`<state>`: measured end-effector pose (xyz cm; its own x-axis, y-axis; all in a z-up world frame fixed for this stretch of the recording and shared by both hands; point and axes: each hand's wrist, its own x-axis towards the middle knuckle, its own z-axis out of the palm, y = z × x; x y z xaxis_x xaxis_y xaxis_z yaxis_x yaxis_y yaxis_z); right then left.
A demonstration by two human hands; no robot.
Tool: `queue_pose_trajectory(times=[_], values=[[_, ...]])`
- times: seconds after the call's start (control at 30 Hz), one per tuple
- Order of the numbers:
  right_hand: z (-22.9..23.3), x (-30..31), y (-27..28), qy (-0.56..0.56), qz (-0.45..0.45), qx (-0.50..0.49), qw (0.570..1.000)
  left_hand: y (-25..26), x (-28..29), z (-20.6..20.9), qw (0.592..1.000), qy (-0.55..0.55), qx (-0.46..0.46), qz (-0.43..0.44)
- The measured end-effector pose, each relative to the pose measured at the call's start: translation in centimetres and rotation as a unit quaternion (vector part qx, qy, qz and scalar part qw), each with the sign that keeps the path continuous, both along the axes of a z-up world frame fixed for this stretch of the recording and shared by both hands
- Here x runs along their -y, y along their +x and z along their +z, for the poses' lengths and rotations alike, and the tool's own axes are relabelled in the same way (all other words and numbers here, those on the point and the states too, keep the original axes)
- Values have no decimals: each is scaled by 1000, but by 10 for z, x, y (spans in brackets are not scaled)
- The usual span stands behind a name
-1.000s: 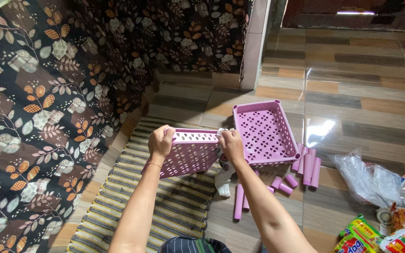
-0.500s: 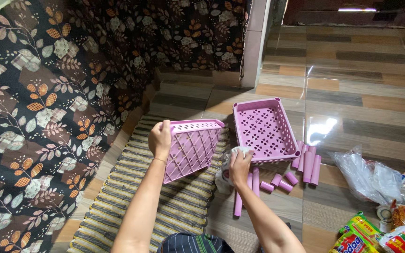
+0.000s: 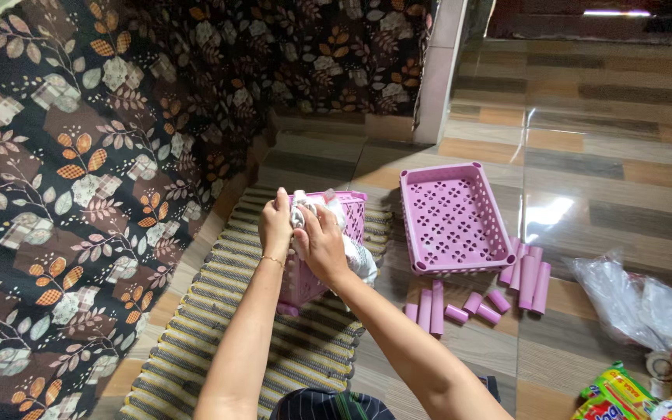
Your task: The person wipes two pink plastic baskets with a cloth, then inserts pink cylindrical connectors into the basket corners to assemble them. The baskets are handled one at a time and stacked after assembly.
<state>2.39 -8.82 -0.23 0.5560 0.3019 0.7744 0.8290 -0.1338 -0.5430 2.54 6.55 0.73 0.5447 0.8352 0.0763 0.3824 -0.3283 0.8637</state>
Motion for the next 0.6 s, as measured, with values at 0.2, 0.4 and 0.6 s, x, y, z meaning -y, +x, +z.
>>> queue_pose_trajectory(times=[0.2,0.4,0.6], values=[[-14,-2,-16,-11,26,4,1000,-15,-24,-9,998,9,-12,63],[-57,-1,-25,-76,23,41,996,-32,-40,-1,991,-75,-1,107],[-131,11,-18,-109,2,56,992,-38,-45,0,987,-117,-11,113]])
